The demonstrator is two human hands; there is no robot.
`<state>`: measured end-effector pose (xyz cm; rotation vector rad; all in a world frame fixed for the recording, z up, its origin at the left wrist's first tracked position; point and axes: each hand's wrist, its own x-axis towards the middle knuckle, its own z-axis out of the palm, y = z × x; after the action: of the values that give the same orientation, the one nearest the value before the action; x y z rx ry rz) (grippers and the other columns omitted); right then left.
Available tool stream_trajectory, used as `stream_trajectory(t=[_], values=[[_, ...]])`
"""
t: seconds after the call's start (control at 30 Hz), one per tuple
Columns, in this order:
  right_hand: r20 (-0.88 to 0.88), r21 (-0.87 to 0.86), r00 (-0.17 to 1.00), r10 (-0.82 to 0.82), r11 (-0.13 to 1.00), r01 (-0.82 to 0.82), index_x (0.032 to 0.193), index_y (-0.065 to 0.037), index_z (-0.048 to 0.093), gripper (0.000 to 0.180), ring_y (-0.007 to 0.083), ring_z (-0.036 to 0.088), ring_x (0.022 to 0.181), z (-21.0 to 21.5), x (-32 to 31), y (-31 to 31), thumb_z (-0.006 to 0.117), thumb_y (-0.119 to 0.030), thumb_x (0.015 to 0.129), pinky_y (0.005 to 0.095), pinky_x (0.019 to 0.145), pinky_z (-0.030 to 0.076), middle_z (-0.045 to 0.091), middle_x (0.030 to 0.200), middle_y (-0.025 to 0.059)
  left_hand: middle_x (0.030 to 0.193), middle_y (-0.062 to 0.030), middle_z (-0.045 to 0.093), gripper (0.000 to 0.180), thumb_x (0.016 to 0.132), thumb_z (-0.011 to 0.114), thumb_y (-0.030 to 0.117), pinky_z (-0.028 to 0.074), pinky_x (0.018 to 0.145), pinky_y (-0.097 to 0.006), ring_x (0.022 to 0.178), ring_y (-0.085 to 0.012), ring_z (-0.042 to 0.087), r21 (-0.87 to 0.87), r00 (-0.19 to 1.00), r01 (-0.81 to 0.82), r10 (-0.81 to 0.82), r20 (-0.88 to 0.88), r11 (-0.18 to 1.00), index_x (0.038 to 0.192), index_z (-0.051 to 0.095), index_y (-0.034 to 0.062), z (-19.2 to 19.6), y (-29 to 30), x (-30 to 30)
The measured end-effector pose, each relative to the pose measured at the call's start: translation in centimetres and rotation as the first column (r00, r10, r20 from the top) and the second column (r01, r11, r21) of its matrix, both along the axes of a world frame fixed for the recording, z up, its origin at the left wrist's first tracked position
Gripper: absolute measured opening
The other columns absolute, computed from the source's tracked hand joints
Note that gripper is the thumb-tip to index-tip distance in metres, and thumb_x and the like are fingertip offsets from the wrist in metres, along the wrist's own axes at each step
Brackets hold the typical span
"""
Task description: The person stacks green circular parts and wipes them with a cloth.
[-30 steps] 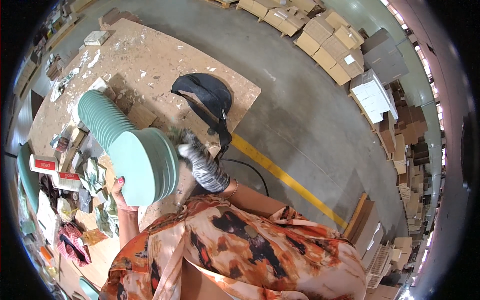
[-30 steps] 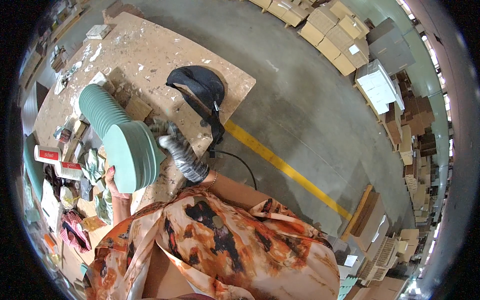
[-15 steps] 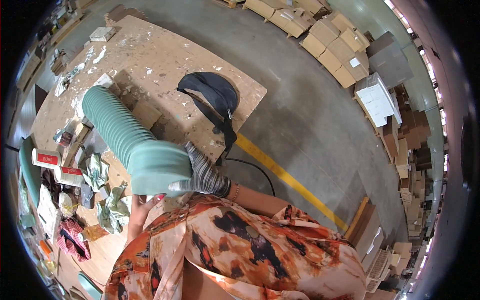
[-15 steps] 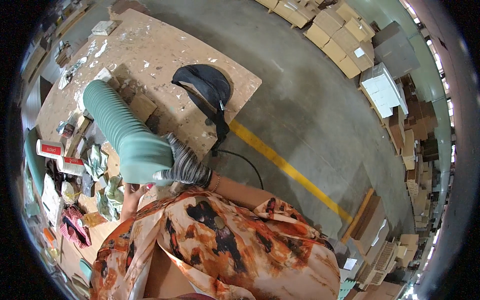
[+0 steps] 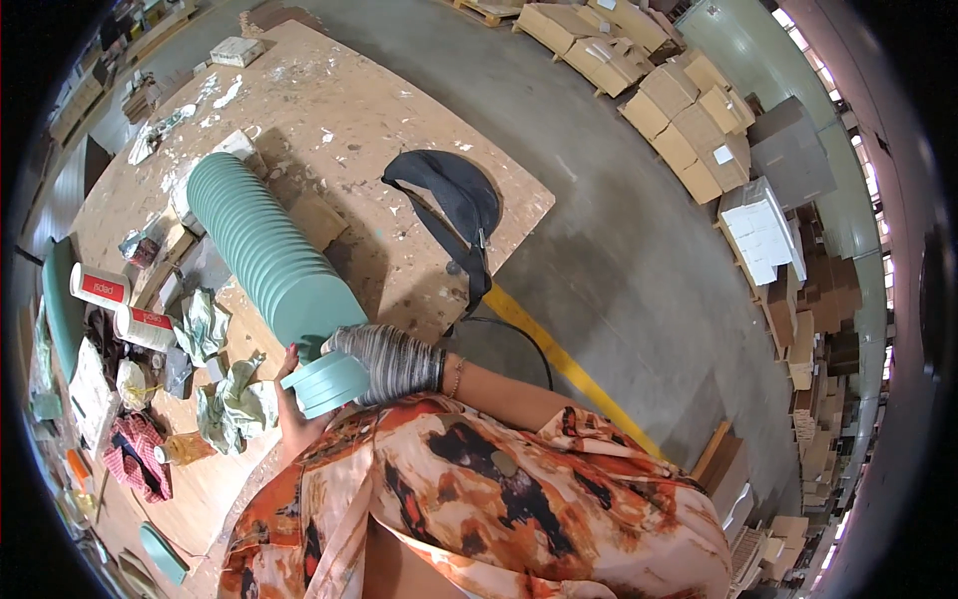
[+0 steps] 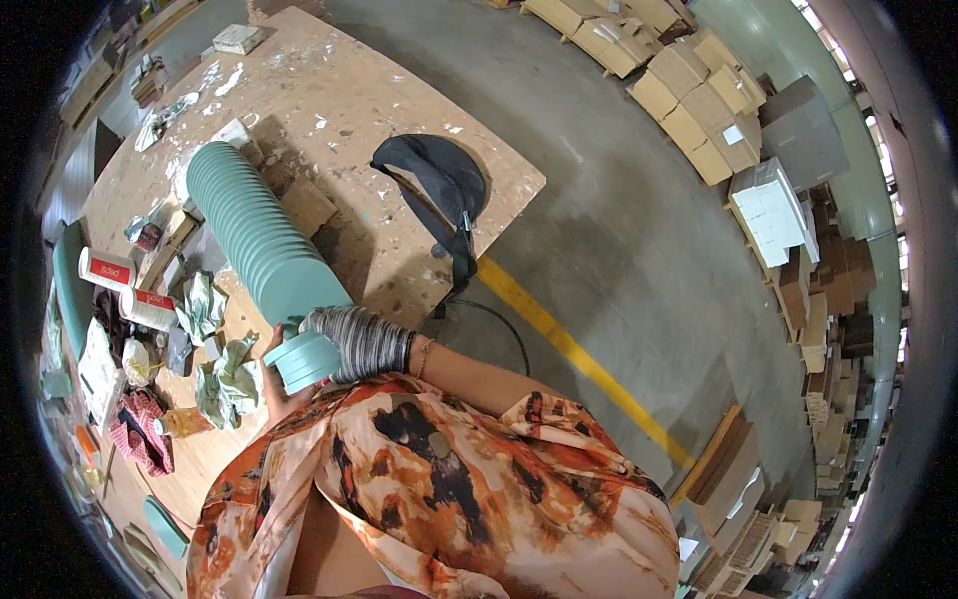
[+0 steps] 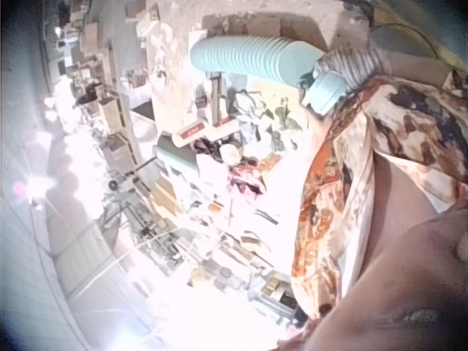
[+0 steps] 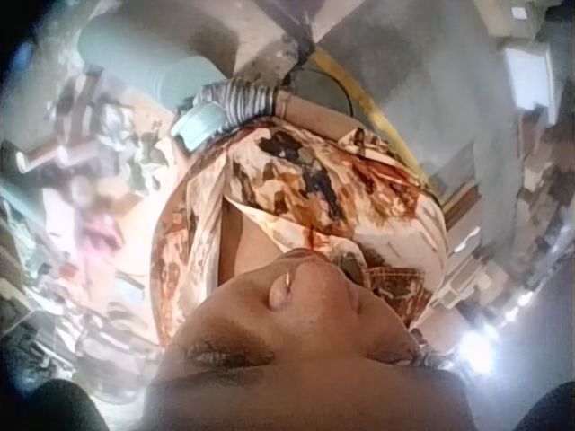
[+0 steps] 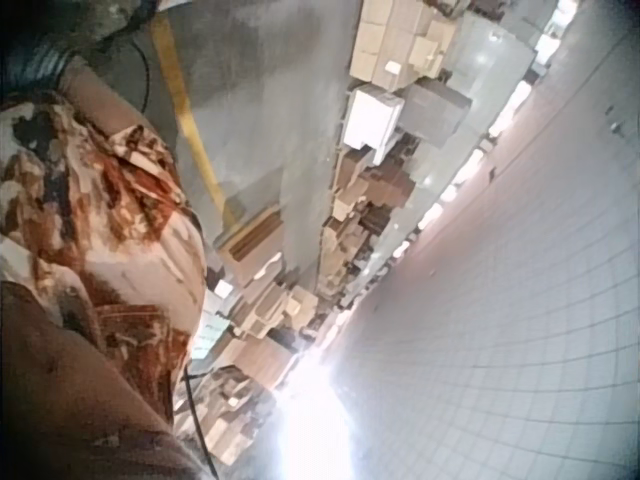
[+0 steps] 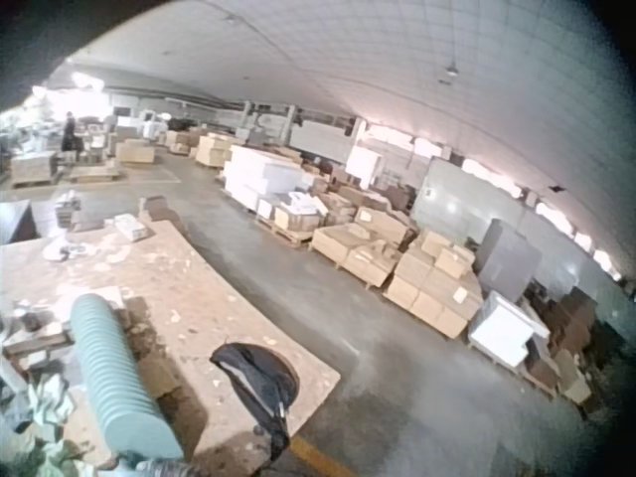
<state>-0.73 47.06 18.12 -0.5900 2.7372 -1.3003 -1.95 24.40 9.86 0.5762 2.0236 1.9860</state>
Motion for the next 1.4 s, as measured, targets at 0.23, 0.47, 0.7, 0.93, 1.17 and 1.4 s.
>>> stream_trajectory(t=[0.23,0.47,0.7,0.93,1.17,1.4], values=[[0.03,-0.058,0.996,-0.084,0.995,0.085,0.117,-0.009,0.052,0.063,0.034,0.056,0.11,-3.3,-1.5,2.7,0.079,-0.016,0.06,0.0416,0.097,0.045,0.057,0.113,0.0153,0.153,-0.0319,0.014,0.111,0.061,0.087,0.025,0.019,0.115,-0.051,0.142,-0.0451,0.017,-0.311,0.829,-0.248,0.035,-0.558,0.918,0.144,0.02,-0.0063,-3.9,1.5,-1.6],[0.03,-0.198,0.994,-0.109,0.974,0.113,0.15,-0.008,0.019,0.115,0.0318,0.038,0.133,-6.6,-0.9,3.5,0.085,-0.016,0.056,0.04,0.112,0.032,0.036,0.144,0.0191,0.153,-0.035,-0.001,0.132,0.058,0.089,0.029,0.013,0.115,-0.055,0.143,-0.0476,0.007,-0.373,0.828,-0.247,-0.006,-0.561,0.894,0.149,-0.001,-0.0063,-5.6,1.7,-1.7],[0.5,-0.192,0.847,-0.182,0.93,0.314,0.152,-0.009,0.007,0.128,0.0256,0.04,0.129,-13.8,0.0,3.9,0.089,-0.02,0.055,0.0385,0.111,0.033,0.038,0.144,0.0112,0.153,-0.0349,-0.005,0.138,0.057,0.09,0.032,0.013,0.115,-0.054,0.144,-0.0475,0.004,-0.502,0.857,-0.356,0.061,-0.511,0.788,0.148,-0.007,-0.0055,-0.1,1.1,-1.2],[0.454,-0.455,0.887,-0.084,0.834,0.312,0.151,-0.013,0.019,0.107,0.0251,0.045,0.123,-14.8,0.2,2.6,0.08,-0.022,0.063,0.0371,0.107,0.038,0.042,0.141,0.0122,0.152,-0.0345,-0.012,0.144,0.057,0.09,0.034,0.009,0.116,-0.052,0.144,-0.0463,-0.004,-0.377,0.951,-0.247,0.148,-0.272,0.892,0.147,-0.016,-0.0044,-3.0,2.1,-0.9],[0.441,-0.611,0.892,-0.099,0.695,0.379,0.142,-0.009,0.033,0.095,0.0212,0.04,0.13,-11.7,0.3,1.8,0.083,-0.023,0.062,0.036,0.112,0.029,0.043,0.137,0.0077,0.152,-0.0342,-0.014,0.143,0.059,0.089,0.034,0.007,0.117,-0.051,0.144,-0.0454,-0.006,-0.38,0.954,-0.23,0.13,-0.27,0.896,0.146,-0.017,-0.0045,-3.1,1.7,-1.3],[0.311,-0.402,0.942,-0.124,0.881,0.249,0.139,-0.008,0.036,0.089,0.0208,0.041,0.129,-10.3,-0.8,2.0,0.079,-0.01,0.062,0.0364,0.111,0.031,0.045,0.134,0.0099,0.152,-0.0338,-0.016,0.141,0.061,0.088,0.034,0.005,0.117,-0.05,0.144,-0.0445,-0.009,-0.384,0.957,-0.235,0.145,-0.25,0.893,0.146,-0.018,-0.0047,-4.0,1.6,-1.3]])
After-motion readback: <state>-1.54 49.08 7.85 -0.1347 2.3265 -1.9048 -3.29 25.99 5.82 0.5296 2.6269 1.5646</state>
